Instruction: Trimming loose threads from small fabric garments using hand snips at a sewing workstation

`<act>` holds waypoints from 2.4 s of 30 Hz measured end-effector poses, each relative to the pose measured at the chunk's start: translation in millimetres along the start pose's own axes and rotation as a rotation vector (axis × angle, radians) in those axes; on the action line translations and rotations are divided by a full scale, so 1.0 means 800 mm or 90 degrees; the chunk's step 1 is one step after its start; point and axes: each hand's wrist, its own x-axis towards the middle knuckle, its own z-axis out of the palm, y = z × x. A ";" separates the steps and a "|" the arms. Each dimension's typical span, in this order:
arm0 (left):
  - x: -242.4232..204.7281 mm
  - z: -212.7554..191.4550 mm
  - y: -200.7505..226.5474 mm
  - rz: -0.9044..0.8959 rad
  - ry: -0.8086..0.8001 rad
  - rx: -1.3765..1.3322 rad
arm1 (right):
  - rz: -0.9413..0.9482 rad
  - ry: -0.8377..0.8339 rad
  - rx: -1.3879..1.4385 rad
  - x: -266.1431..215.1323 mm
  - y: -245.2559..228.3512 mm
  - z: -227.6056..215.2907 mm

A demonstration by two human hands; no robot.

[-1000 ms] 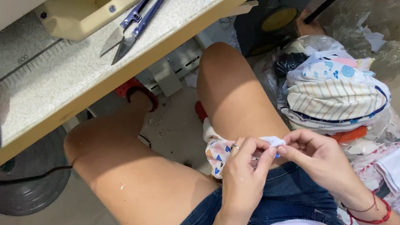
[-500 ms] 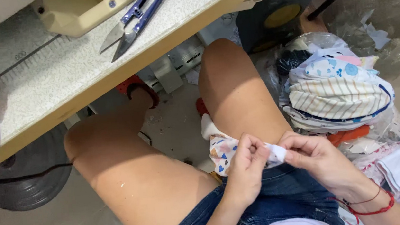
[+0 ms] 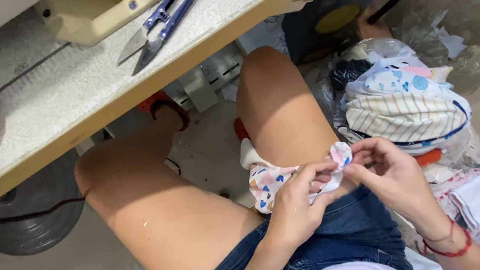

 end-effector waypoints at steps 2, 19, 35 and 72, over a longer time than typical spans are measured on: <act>-0.002 0.004 -0.002 0.052 0.019 0.043 | 0.022 0.019 -0.018 0.003 -0.007 0.001; -0.048 -0.032 -0.066 0.152 0.144 0.555 | -0.082 0.013 -0.062 0.051 -0.031 -0.027; -0.070 -0.082 0.032 -0.068 0.317 0.571 | -0.125 0.076 0.106 0.049 -0.086 -0.023; 0.047 0.042 -0.020 0.332 0.007 0.666 | -0.100 0.030 -0.044 0.129 -0.021 -0.024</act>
